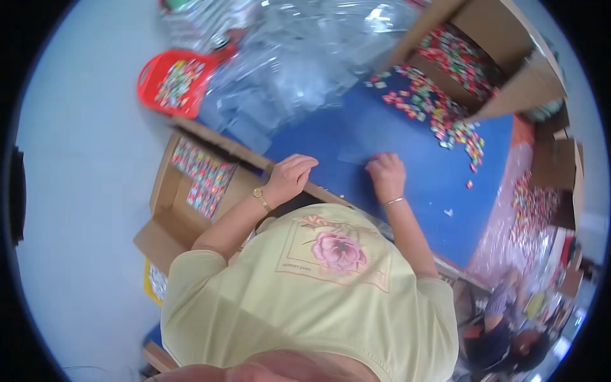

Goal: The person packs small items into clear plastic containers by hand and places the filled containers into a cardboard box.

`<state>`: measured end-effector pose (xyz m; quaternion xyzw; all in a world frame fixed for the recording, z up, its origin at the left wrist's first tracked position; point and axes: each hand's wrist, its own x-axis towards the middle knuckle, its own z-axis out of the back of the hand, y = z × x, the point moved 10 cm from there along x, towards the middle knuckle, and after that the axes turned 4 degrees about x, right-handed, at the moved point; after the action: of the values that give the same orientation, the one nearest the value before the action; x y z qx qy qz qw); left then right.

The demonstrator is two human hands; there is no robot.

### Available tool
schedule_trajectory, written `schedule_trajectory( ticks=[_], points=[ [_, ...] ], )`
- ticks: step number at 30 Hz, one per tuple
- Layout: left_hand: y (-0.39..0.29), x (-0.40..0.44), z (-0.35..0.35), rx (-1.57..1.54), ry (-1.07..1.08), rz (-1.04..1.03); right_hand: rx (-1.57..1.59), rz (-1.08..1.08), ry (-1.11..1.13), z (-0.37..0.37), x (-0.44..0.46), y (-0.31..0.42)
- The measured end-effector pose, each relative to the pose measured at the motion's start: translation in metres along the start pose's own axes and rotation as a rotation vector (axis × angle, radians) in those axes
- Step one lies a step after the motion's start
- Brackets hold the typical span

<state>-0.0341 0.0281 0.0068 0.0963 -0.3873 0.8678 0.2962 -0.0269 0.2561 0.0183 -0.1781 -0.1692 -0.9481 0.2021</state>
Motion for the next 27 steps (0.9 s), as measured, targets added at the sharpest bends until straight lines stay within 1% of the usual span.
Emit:
schedule_trajectory(
  ticks=[1, 3, 4, 6, 8, 9, 10, 12, 14, 15, 17, 18, 20, 21, 22, 23, 24, 25, 26, 27],
  points=[
    [-0.008, 0.018, -0.014, -0.019, 0.02, -0.038, -0.026, -0.035, -0.016, 0.005, -0.008, -0.006],
    [-0.037, 0.051, -0.037, 0.029, 0.026, -0.204, 0.159, -0.101, 0.065, 0.001, -0.021, -0.013],
    [-0.039, 0.06, -0.054, 0.017, 0.035, -0.231, 0.142, -0.121, 0.049, 0.002, -0.028, -0.02],
    [-0.04, 0.058, -0.113, 0.065, 0.234, -0.36, 0.374, -0.238, 0.066, -0.007, -0.038, -0.04],
    [-0.036, 0.055, -0.134, 0.037, 0.256, -0.394, 0.282, -0.239, -0.056, 0.015, -0.021, -0.075],
    [-0.032, 0.052, -0.14, 0.034, 0.256, -0.387, 0.232, -0.23, -0.134, 0.023, -0.009, -0.102],
    [-0.032, 0.05, -0.145, 0.029, 0.26, -0.378, 0.215, -0.27, -0.187, 0.034, 0.009, -0.132],
    [-0.055, 0.054, -0.14, 0.01, 0.317, -0.407, 0.197, -0.331, -0.287, 0.044, 0.049, -0.201],
    [-0.064, 0.054, -0.144, -0.023, 0.406, -0.436, 0.093, -0.487, -0.249, 0.017, 0.07, -0.291],
    [-0.062, 0.054, -0.146, -0.02, 0.408, -0.442, 0.093, -0.489, -0.255, 0.011, 0.076, -0.297],
    [-0.056, 0.055, -0.144, -0.073, 0.402, -0.404, -0.347, -0.719, -0.132, -0.007, 0.083, -0.31],
    [-0.048, 0.055, -0.146, -0.058, 0.398, -0.367, -0.359, -0.714, -0.081, -0.021, 0.086, -0.304],
    [-0.05, 0.057, -0.142, -0.141, 0.399, -0.377, -0.323, -0.556, -0.114, -0.039, 0.093, -0.301],
    [-0.048, 0.055, -0.145, -0.154, 0.386, -0.38, -0.363, -0.504, -0.128, -0.044, 0.089, -0.289],
    [-0.043, 0.052, -0.149, -0.164, 0.37, -0.378, -0.274, -0.419, -0.164, -0.044, 0.089, -0.275],
    [-0.043, 0.053, -0.147, -0.176, 0.353, -0.372, -0.317, -0.324, -0.171, -0.044, 0.085, -0.254],
    [-0.045, 0.053, -0.143, -0.189, 0.338, -0.377, -0.269, -0.237, -0.157, -0.035, 0.087, -0.226],
    [-0.038, 0.051, -0.144, -0.161, 0.328, -0.319, -0.123, -0.216, -0.183, -0.027, 0.086, -0.218],
    [-0.038, 0.051, -0.144, -0.187, 0.309, -0.336, 0.009, -0.21, -0.21, -0.016, 0.087, -0.213],
    [-0.04, 0.051, -0.143, -0.219, 0.291, -0.366, -0.055, -0.118, -0.333, 0.017, 0.096, -0.194]
  ],
)
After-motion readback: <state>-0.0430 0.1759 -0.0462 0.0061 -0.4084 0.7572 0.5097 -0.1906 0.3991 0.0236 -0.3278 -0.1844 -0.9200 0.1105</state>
